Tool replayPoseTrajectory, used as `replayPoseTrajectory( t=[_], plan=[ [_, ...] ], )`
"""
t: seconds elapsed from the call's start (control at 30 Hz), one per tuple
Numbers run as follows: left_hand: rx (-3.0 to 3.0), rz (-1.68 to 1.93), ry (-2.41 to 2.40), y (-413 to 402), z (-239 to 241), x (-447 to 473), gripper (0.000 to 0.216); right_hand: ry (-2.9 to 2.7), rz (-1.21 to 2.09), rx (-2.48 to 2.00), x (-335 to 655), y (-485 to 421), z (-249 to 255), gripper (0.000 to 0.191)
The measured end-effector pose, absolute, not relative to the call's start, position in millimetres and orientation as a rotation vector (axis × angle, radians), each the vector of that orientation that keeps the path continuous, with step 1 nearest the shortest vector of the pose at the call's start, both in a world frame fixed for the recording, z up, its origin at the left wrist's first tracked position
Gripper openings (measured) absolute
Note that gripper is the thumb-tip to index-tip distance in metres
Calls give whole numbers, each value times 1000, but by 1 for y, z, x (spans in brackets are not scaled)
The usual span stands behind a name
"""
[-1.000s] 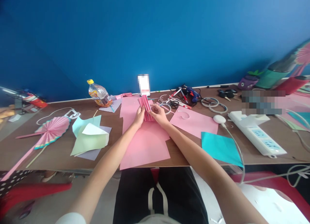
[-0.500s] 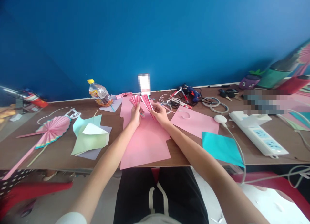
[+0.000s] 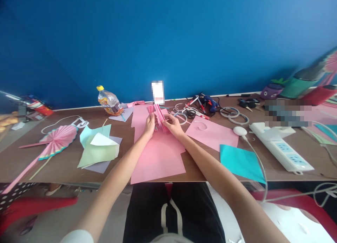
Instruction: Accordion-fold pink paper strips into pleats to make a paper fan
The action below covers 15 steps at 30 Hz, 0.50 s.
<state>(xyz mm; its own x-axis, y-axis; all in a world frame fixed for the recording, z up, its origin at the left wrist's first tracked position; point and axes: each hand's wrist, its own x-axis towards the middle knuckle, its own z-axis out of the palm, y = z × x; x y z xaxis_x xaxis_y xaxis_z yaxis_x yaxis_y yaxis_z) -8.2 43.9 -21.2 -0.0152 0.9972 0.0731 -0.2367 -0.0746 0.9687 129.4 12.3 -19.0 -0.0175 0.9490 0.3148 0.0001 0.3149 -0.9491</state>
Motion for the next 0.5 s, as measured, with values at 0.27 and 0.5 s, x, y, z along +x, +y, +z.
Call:
replayPoseTrajectory(
  t=[0.27, 0.5],
  plan=[
    [1274, 1307, 995, 33, -15, -4, 43, -1558, 833, -943, 126, 7, -16, 33],
    [1187, 1324, 915, 31, -13, 0, 40, -1552, 826, -961, 125, 3, -13, 35]
  ],
)
